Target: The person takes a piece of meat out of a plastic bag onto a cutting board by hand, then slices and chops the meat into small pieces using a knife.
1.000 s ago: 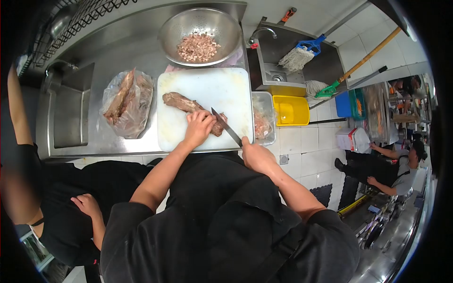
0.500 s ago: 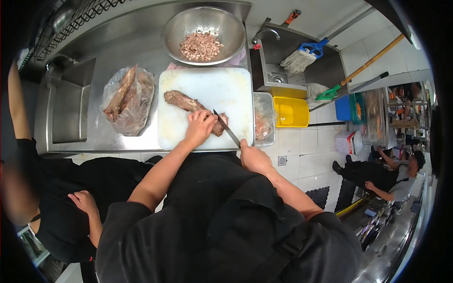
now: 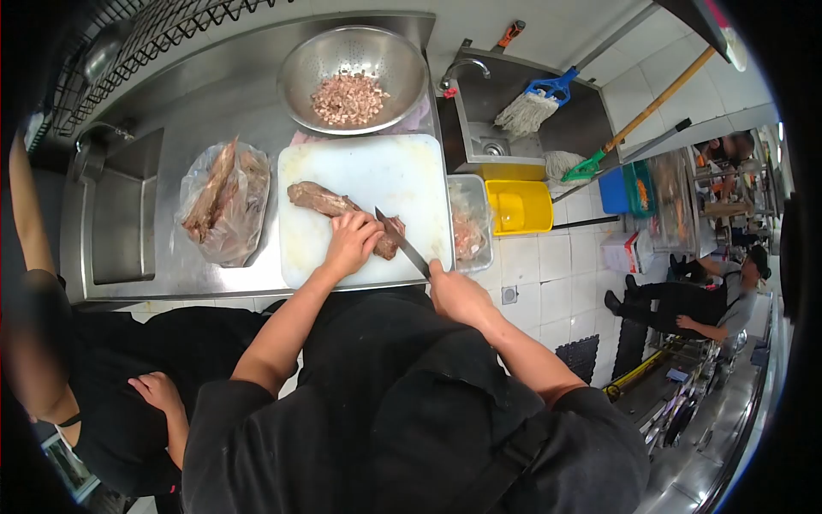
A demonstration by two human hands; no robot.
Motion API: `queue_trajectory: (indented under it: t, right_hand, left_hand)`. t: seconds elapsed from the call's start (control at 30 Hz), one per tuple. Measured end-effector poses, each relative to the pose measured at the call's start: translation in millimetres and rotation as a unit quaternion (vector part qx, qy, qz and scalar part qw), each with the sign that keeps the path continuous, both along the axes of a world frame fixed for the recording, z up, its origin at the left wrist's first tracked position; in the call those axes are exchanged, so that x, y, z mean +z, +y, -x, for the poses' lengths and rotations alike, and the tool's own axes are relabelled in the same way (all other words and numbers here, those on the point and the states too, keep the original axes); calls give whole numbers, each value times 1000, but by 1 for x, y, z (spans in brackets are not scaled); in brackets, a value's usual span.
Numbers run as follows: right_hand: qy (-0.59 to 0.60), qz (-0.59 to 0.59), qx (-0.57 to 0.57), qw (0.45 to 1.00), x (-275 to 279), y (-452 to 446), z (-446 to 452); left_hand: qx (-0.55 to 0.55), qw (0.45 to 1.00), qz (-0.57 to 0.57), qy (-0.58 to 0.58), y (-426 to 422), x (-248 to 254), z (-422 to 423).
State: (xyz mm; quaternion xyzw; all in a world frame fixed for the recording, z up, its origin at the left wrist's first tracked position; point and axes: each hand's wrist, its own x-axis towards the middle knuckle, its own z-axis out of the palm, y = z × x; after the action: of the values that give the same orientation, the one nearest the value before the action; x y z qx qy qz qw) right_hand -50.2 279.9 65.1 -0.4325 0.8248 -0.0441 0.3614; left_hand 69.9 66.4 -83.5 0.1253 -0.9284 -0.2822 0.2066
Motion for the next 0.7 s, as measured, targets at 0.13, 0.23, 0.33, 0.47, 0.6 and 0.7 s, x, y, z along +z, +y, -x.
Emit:
queue_trajectory:
  t: [0.13, 0.23, 0.33, 0.47, 0.6, 0.7]
  right_hand:
    - [-1, 30, 0, 1000, -19, -10, -5]
    - [11, 52, -12, 998, -50, -48, -3]
    - [15, 48, -8, 999, -49, -46, -2]
    - [-9, -16, -11, 1000, -27, -10, -7]
    - [11, 54, -23, 998, -76, -19, -13]
    - [28, 88, -23, 995, -78, -34, -6]
  left_hand:
    - [18, 1000, 12, 15, 4, -6, 0]
    - [17, 1000, 16, 15, 4, -5, 0]
    - [13, 1000, 22, 18, 3, -5, 0]
    - [13, 1000, 13, 18, 8, -9, 0]
    - [18, 999, 27, 20, 2, -5, 0]
    - [3, 1000, 24, 13, -3, -4, 0]
